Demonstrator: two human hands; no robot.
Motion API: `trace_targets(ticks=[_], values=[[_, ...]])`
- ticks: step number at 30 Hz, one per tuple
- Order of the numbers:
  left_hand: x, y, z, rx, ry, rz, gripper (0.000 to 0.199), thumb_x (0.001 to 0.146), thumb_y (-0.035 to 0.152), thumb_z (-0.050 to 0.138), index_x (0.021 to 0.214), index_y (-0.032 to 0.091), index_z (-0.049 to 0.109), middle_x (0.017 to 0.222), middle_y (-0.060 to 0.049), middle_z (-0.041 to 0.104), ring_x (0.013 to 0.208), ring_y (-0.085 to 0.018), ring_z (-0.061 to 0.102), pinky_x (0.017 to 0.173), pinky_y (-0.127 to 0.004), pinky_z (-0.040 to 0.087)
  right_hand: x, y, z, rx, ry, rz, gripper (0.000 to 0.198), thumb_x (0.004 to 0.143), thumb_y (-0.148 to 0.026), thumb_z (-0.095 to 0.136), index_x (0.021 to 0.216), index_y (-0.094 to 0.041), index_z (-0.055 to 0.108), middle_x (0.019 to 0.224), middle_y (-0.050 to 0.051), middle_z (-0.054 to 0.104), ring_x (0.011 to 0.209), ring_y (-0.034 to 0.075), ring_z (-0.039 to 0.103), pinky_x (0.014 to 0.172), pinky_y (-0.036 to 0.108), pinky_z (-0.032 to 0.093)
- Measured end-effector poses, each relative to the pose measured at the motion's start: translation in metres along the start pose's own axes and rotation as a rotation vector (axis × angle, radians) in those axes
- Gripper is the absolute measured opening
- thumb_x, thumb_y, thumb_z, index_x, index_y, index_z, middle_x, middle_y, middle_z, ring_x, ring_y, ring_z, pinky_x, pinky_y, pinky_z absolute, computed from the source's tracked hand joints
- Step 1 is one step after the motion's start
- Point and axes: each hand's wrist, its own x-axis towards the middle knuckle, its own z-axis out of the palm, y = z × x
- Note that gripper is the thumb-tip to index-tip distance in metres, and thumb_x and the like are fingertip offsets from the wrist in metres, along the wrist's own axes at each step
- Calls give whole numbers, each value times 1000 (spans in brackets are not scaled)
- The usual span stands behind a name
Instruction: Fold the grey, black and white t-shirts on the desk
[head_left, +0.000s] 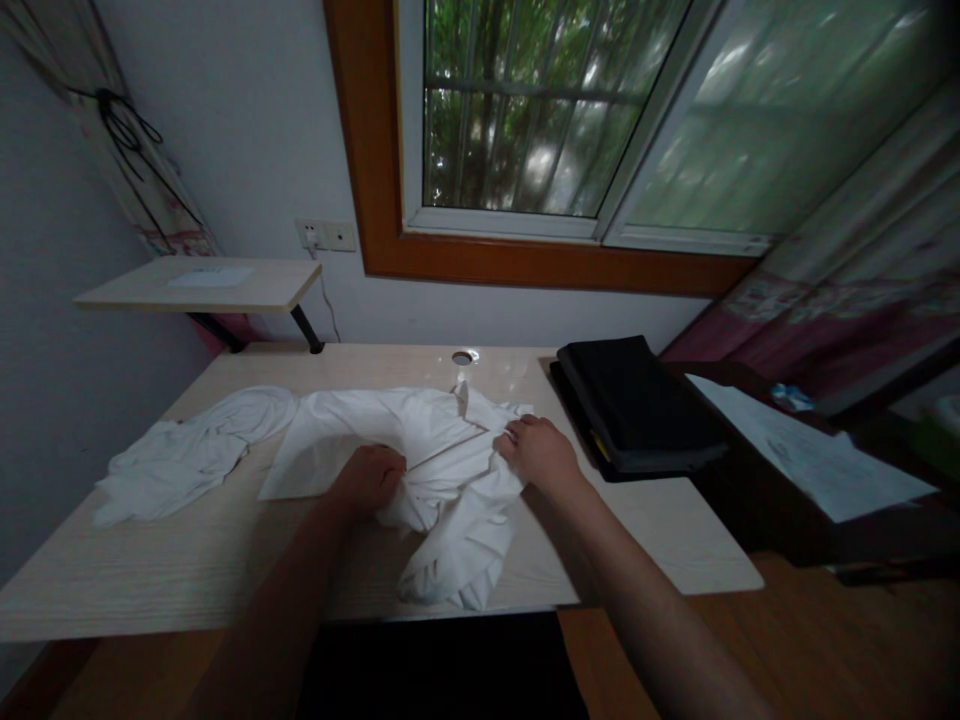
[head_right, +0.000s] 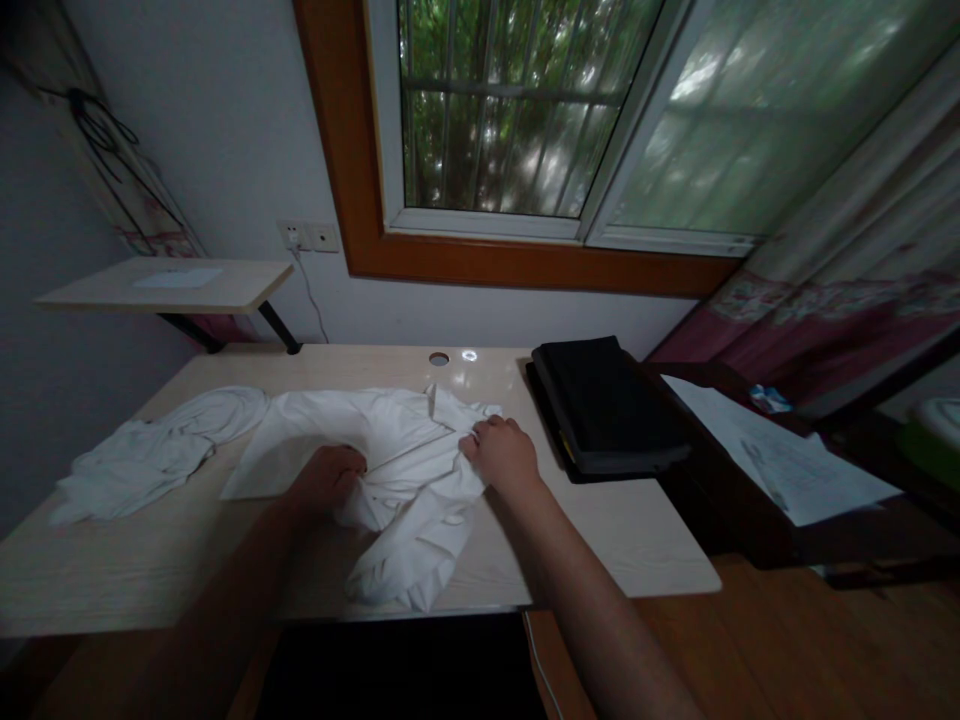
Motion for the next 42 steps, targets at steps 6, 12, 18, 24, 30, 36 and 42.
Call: trace_targets(ticks=[6, 12, 18, 24, 30, 36, 42], values=[[1, 4, -8, -143, -47, -30, 19, 73, 25, 42, 55, 23, 47, 56, -2, 53, 57, -18, 51, 62, -30, 37, 8, 20, -11, -1, 197, 149, 42, 101, -43, 46, 110, -15, 76, 105, 22, 71, 98, 33, 64, 88, 43, 48], [-1, 1, -12, -325, -83, -60, 22, 72, 31, 42, 53, 21, 48, 51, 0, 48, 52, -15, 46, 59, -29, 34, 14, 7, -15, 193, 261, -76, 68, 96, -57, 57, 151, -18, 49, 138, 20, 59, 124, 38, 53, 106, 47, 41], [-1, 0, -15, -420, -141, -87, 22, 71, 33, 42, 54, 20, 48, 51, 2, 43, 52, -14, 43, 57, -28, 32, 25, -20, 1, 126, 52, -125, 48, 94, -43, 63, 135, -18, 63, 120, 18, 70, 116, 34, 60, 100, 42, 43], [-3, 1, -17, -465, -153, -109, 20, 68, 33, 42, 54, 20, 48, 52, 1, 44, 54, -15, 44, 57, -27, 32, 52, 8, 11, 347, 96, 89, 27, 97, -36, 53, 96, -19, 74, 95, 13, 75, 88, 26, 68, 80, 33, 46], [-3, 0, -17, -452, -156, -99, 22, 71, 34, 42, 57, 19, 50, 53, 1, 45, 55, -14, 45, 59, -27, 33, 84, 67, 9, 950, 523, 294, 28, 89, -41, 59, 99, -18, 70, 89, 5, 72, 83, 21, 65, 76, 31, 48], [-3, -1, -16, -431, -156, -99, 22, 73, 34, 42, 58, 19, 49, 53, 2, 46, 55, -13, 45, 60, -27, 34, 97, 72, -16, 1542, 875, 169, 25, 81, -40, 71, 97, -22, 62, 92, -3, 66, 80, 13, 62, 77, 27, 51], [-5, -5, -14, -461, -116, -93, 23, 73, 33, 46, 65, 16, 60, 61, -1, 59, 60, -15, 54, 64, -27, 38, 83, 55, -37, 1833, 899, 182, 27, 79, -35, 70, 100, -25, 56, 96, -3, 64, 92, 15, 66, 86, 32, 54]])
